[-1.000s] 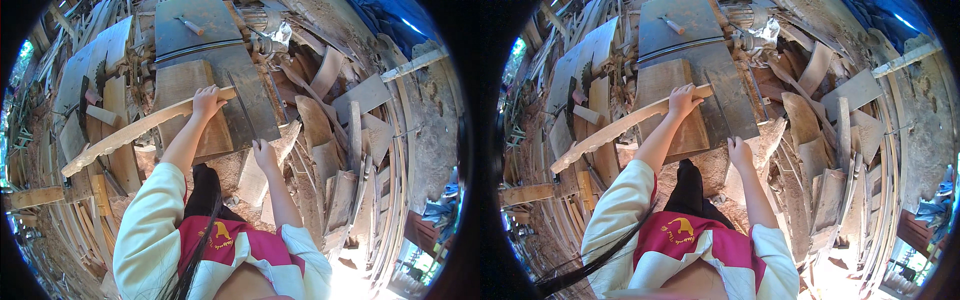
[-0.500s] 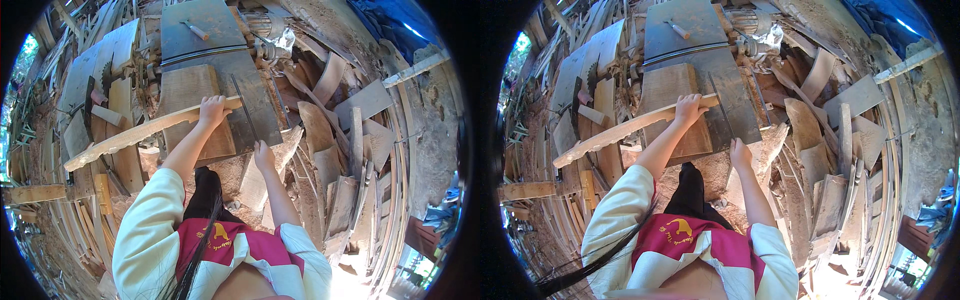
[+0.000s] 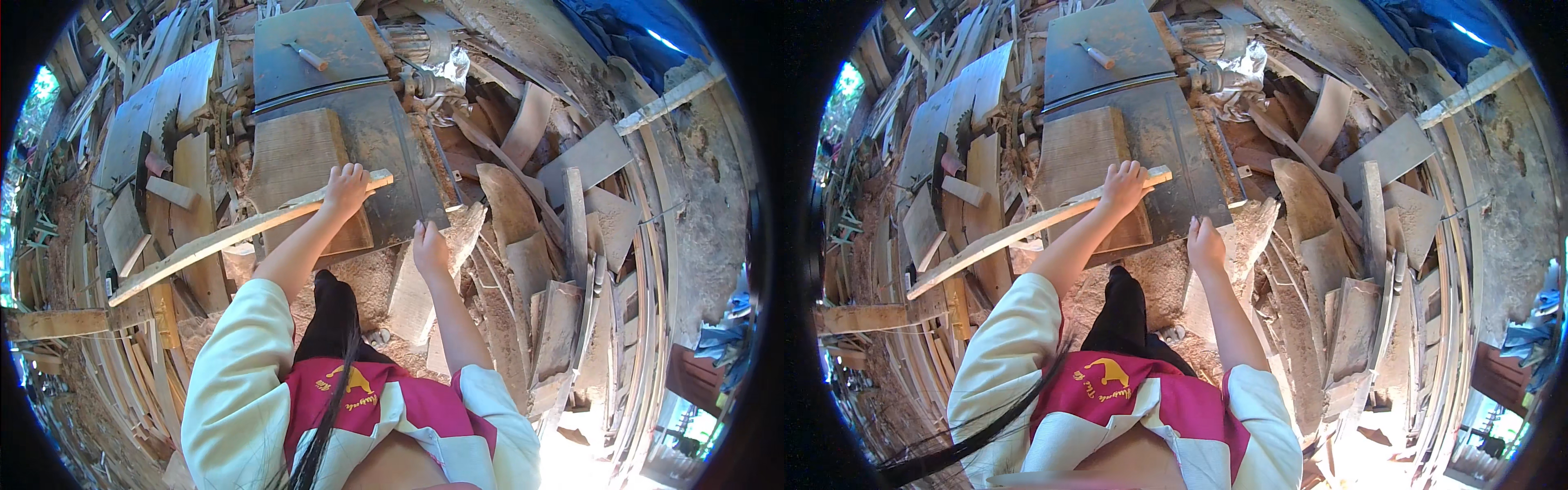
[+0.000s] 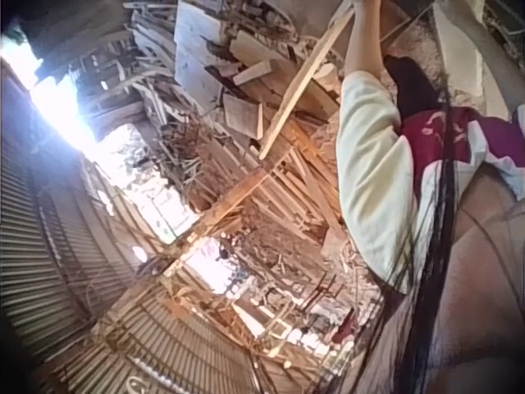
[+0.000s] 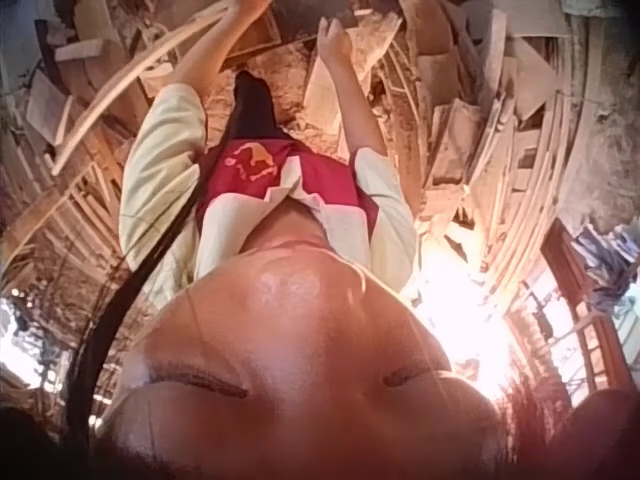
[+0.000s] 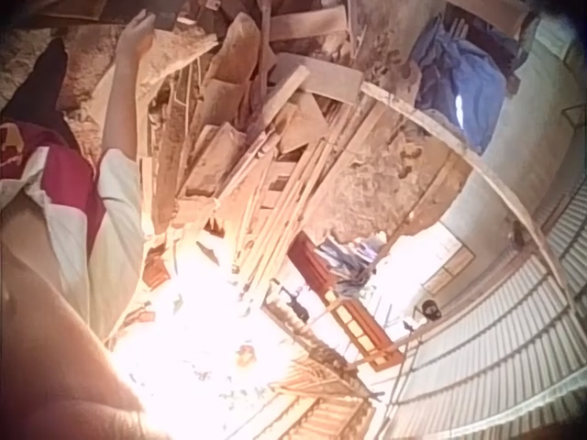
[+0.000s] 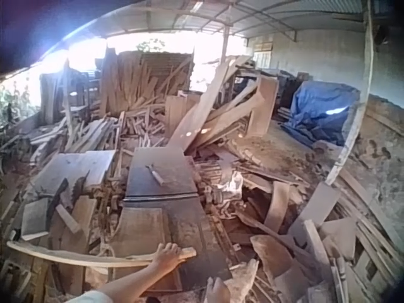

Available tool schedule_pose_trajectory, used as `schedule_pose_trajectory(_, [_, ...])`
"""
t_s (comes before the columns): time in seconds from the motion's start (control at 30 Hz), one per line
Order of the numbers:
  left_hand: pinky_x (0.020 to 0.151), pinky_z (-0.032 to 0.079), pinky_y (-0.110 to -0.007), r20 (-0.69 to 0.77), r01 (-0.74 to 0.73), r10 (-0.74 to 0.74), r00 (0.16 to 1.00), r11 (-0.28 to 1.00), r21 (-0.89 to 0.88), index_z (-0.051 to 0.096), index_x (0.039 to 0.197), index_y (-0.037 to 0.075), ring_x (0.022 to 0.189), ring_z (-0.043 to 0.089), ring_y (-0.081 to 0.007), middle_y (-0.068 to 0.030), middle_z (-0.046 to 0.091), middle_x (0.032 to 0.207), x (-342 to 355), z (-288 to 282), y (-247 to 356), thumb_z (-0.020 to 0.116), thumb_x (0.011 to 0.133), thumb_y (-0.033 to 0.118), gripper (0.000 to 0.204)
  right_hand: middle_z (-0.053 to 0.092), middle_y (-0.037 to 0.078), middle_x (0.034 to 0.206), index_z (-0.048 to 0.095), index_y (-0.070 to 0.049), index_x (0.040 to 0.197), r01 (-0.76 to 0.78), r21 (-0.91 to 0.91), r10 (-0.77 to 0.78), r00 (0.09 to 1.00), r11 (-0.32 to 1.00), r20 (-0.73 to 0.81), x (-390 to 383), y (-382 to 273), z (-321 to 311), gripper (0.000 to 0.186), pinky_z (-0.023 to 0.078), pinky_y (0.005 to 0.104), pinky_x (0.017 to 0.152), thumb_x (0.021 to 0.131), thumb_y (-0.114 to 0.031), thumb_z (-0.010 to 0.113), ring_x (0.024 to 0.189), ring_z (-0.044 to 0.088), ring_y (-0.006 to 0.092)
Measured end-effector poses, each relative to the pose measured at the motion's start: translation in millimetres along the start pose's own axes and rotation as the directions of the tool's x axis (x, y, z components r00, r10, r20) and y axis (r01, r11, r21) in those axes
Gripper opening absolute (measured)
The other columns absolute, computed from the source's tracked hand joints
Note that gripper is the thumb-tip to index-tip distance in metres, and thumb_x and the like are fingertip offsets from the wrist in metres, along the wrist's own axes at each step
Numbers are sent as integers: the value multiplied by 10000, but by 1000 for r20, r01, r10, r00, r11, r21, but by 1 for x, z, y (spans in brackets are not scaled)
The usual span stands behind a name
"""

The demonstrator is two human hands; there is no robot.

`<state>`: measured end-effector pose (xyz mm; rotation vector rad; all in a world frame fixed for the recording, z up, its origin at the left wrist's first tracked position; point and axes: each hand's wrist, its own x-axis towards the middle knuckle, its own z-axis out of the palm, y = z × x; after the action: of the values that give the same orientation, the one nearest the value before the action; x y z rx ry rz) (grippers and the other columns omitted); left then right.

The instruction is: The person cuts a thin strip of wood on a workbench using a hand saw.

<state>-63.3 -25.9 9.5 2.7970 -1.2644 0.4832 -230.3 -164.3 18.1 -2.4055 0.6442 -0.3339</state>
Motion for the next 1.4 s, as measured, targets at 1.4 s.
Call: schedule_pose_trajectory(1.4, [947, 339, -392, 218, 102, -43, 975, 958, -267, 507, 984, -13, 1150, 430, -316, -190, 554, 1066, -2, 3, 0, 469, 846, 395, 433, 595, 189, 683, 467, -39, 836, 21, -201, 9, 989, 979, 148, 35, -24, 49, 272, 458, 472, 571, 906, -275, 350, 641, 588, 368])
